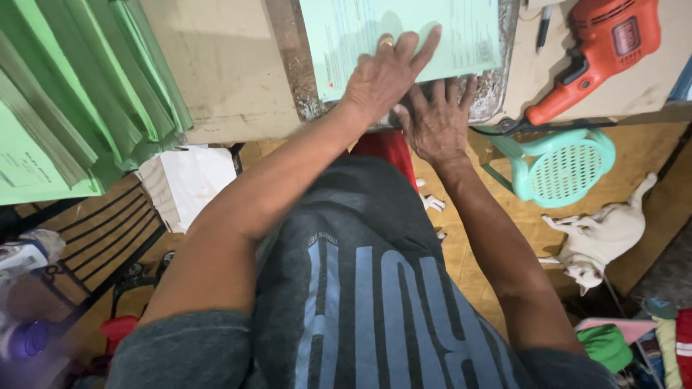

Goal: The person stacks multiple sheets of paper on a board, aligns them, and then uses a power drill to make holes through the stack.

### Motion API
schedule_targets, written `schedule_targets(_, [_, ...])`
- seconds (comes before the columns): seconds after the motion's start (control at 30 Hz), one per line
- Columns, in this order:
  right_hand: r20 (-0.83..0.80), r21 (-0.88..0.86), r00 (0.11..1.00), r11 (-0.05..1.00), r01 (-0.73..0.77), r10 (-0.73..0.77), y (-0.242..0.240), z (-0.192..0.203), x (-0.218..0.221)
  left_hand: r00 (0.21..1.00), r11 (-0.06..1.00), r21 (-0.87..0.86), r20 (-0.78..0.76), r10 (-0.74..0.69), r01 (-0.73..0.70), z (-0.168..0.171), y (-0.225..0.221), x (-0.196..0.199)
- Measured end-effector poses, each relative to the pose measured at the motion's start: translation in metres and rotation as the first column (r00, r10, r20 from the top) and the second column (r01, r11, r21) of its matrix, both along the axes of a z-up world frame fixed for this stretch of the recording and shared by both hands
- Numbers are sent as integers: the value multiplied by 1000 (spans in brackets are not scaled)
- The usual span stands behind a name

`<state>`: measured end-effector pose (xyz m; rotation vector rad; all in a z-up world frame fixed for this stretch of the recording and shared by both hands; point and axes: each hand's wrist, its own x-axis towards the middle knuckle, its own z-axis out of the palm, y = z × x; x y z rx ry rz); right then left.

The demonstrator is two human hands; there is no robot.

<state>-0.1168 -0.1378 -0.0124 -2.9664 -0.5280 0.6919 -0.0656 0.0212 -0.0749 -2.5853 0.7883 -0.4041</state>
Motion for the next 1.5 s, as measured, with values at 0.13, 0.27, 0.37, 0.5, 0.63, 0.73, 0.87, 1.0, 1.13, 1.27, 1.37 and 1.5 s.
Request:
schedule_targets(0.13, [-69,30,996,998,50,-48,5,10,7,897,1000,22,-442,-8,20,48,7,45])
schedule_targets(0.27, [-159,-56,986,998,41,-49,6,12,5,952,999,-46,-305,-41,28,38,24,55])
schedule_targets(0.37, [-106,-37,994,999,35,-38,-1,3,2,973,996,-86,-227,-37,18,47,24,55])
schedule_targets(0.5, [-169,444,975,872,206,-145,-22,51,19,886,988,122,-442,141,-96,79,-1,32])
schedule_targets(0.63, [-18,759,735,469,452,-678,-160,-38,-14,576,912,-391,-776,-258,-119,97,-34,1])
schedule_targets(0.73, [378,712,396,536,453,-837,-250,-83,-14,630,877,-471,-710,-315,-92,50,-55,-15])
schedule_targets(0.87, [-625,507,60,-347,789,-778,-209,-1,31,855,871,-490,-467,-225,-38,5,-55,-30])
schedule_targets(1.0, [-898,400,189,-560,726,-397,-225,-20,45,789,943,-331,-573,-222,25,13,-49,-24])
schedule_targets(1.13, [-920,392,292,-608,691,-261,-225,-25,56,792,932,-362,-567,-227,8,10,-47,-22])
schedule_targets(1.27, [-942,332,184,-692,641,-282,-235,-27,60,765,926,-378,-599,-238,-7,21,-46,-20])
schedule_targets(1.37, [-911,411,313,-664,625,-269,-217,9,57,800,914,-405,-550,-240,-4,23,-48,-18])
schedule_targets(1.5, [-867,483,284,-555,677,-409,-207,72,21,894,771,-636,-369,-253,-44,35,-49,-15])
